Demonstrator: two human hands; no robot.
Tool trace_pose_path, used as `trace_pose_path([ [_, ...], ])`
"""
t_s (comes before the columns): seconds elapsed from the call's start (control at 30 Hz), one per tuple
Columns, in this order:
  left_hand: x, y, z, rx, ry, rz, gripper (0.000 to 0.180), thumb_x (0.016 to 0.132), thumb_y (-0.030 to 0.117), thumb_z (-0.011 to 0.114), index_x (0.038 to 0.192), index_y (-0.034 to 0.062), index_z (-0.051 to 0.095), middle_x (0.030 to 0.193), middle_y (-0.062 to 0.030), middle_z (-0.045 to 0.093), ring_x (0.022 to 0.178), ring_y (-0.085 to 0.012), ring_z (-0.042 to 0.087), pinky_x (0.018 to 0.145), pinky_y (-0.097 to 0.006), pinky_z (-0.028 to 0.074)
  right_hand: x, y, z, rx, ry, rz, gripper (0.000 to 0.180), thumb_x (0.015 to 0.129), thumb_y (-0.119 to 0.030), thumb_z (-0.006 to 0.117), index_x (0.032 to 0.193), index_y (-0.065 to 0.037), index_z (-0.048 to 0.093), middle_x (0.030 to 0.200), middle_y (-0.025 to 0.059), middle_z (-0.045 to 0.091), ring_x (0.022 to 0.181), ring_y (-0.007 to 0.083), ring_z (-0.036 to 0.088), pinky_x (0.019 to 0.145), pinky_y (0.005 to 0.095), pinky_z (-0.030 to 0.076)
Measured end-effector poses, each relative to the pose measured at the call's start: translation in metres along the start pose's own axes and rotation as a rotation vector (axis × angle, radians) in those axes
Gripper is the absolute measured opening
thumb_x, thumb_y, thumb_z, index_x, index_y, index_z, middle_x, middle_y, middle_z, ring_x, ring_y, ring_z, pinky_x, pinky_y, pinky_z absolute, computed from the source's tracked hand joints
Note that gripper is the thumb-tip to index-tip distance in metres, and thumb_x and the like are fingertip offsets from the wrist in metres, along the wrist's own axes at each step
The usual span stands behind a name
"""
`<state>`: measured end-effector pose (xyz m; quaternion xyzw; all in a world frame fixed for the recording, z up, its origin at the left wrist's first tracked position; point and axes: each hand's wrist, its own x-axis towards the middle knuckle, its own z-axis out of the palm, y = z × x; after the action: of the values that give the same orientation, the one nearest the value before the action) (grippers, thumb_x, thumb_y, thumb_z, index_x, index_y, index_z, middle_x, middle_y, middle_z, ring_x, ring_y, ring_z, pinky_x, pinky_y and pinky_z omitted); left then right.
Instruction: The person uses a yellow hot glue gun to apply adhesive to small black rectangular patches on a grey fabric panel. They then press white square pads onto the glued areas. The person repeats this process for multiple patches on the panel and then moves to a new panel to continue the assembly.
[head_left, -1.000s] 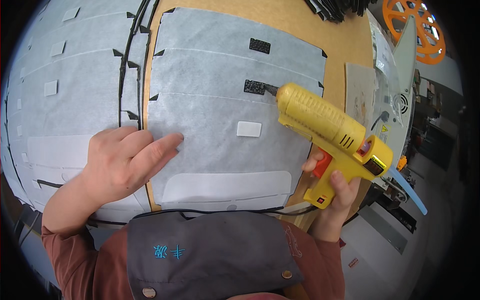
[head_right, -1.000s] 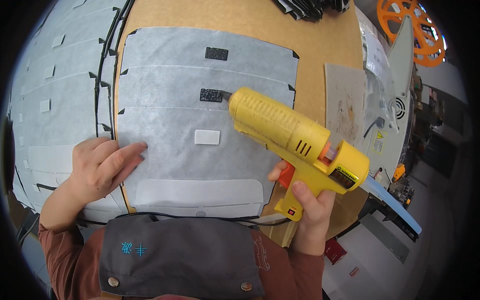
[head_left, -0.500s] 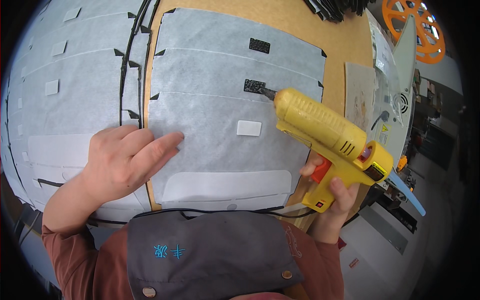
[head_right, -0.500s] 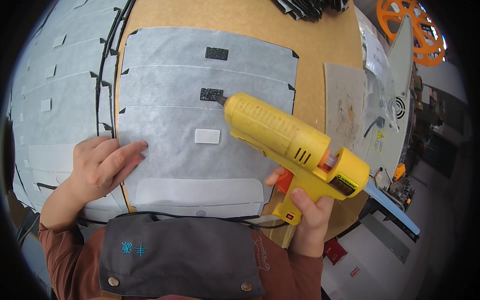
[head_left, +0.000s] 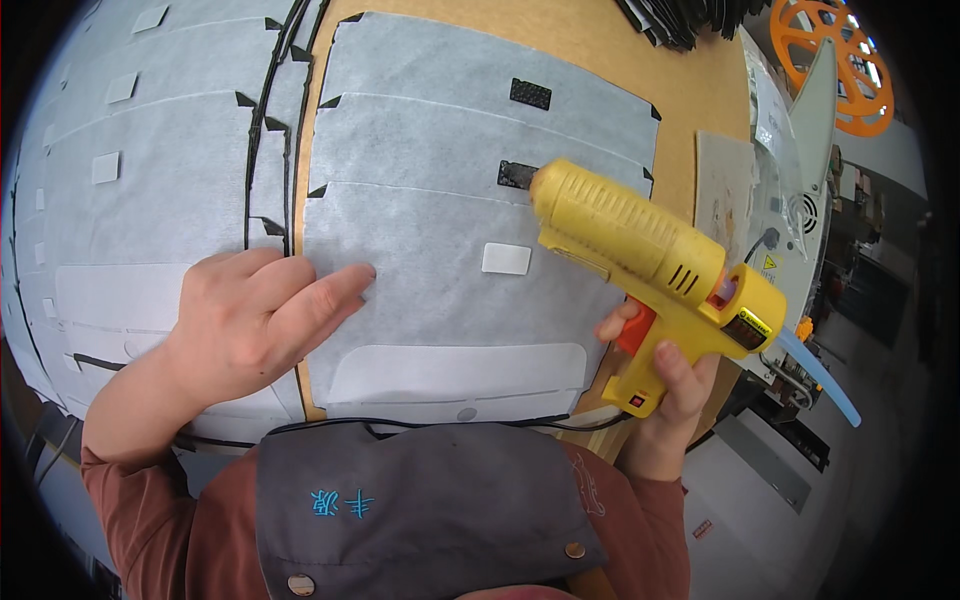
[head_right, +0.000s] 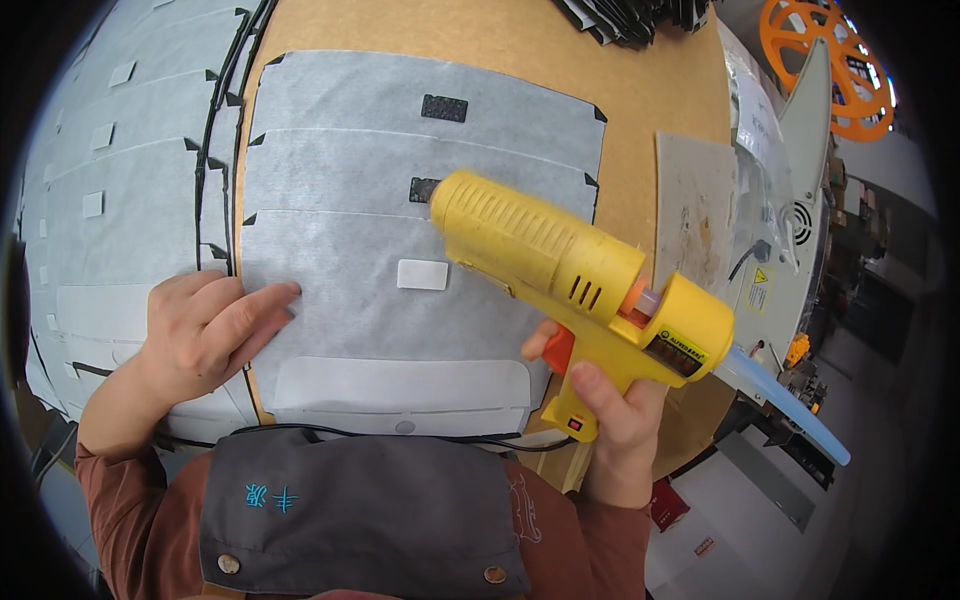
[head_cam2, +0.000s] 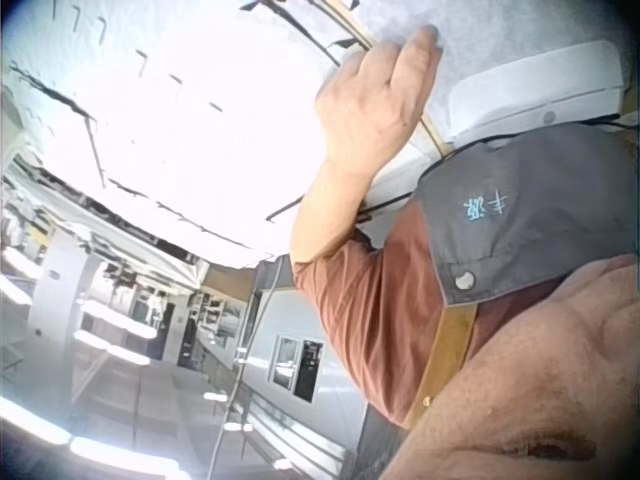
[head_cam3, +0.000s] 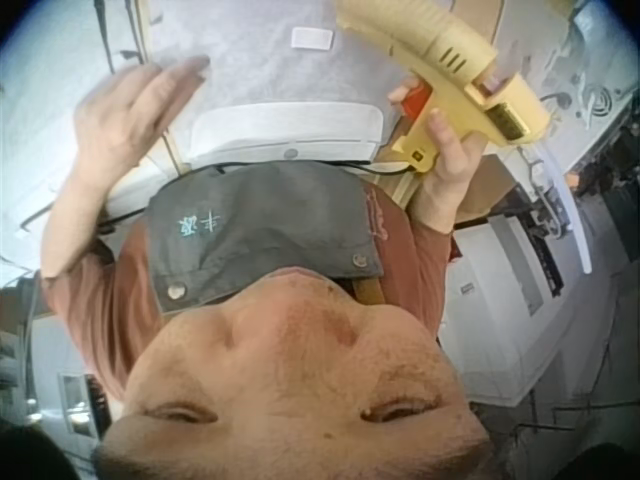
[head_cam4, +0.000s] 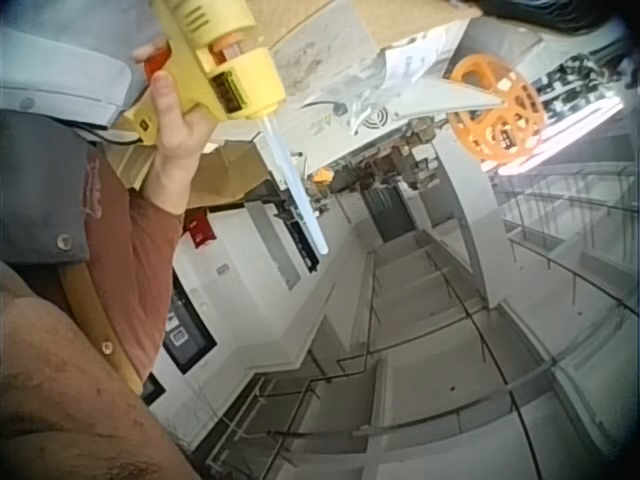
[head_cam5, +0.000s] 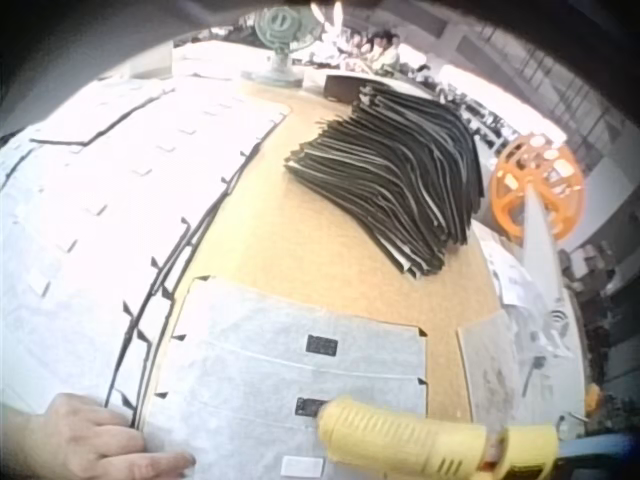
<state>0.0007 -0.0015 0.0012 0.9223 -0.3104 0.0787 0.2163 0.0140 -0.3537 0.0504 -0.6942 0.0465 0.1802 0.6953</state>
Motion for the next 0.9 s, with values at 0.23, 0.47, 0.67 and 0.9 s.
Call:
trace_pose_path([
  [0.23, 0.000, 0.000, 0.000, 0.002, -0.002, 0.002, 0.030, 0.076, 0.018, 0.079, 0.104, 0.0126, 0.070, 0.060, 0.0037, 0.037, 0.048, -0.0096, 0.042, 0.040, -0.027, 0.032, -0.008, 0.002, -0.004, 0.015, -0.006, 0.021, 0.061, 0.084, -0.015, 0.067, 0.136, 0.007, 0.044, 0.117, 0.0239, 0.060, 0.093, 0.0313, 0.066, 0.083, 0.0409, 0.053],
  [0.47, 0.000, 0.000, 0.000, 0.005, -0.009, 0.001, 0.030, 0.076, 0.018, 0.079, 0.104, 0.0128, 0.070, 0.060, 0.0037, 0.037, 0.048, -0.0096, 0.042, 0.040, -0.027, 0.032, -0.008, 0.003, -0.003, 0.003, 0.012, -0.006, 0.061, 0.083, -0.015, 0.067, 0.136, 0.007, 0.044, 0.115, 0.0239, 0.061, 0.093, 0.0313, 0.066, 0.083, 0.0411, 0.053],
  [0.67, 0.000, -0.001, -0.001, 0.003, -0.009, 0.002, 0.030, 0.075, 0.018, 0.079, 0.104, 0.0129, 0.070, 0.060, 0.0034, 0.036, 0.048, -0.0096, 0.041, 0.040, -0.028, 0.032, -0.002, 0.002, -0.002, -0.015, 0.027, 0.002, 0.060, 0.084, -0.017, 0.067, 0.134, 0.007, 0.044, 0.113, 0.0235, 0.061, 0.093, 0.0314, 0.066, 0.083, 0.0414, 0.053],
  [0.9, 0.000, -0.001, 0.000, 0.001, 0.002, 0.007, 0.032, 0.075, 0.017, 0.080, 0.105, 0.0132, 0.070, 0.060, 0.0033, 0.036, 0.048, -0.0102, 0.042, 0.041, -0.028, 0.032, -0.006, 0.002, -0.008, -0.011, 0.062, -0.011, 0.059, 0.087, -0.020, 0.068, 0.133, 0.008, 0.044, 0.106, 0.0236, 0.064, 0.092, 0.0311, 0.067, 0.083, 0.0404, 0.053],
])
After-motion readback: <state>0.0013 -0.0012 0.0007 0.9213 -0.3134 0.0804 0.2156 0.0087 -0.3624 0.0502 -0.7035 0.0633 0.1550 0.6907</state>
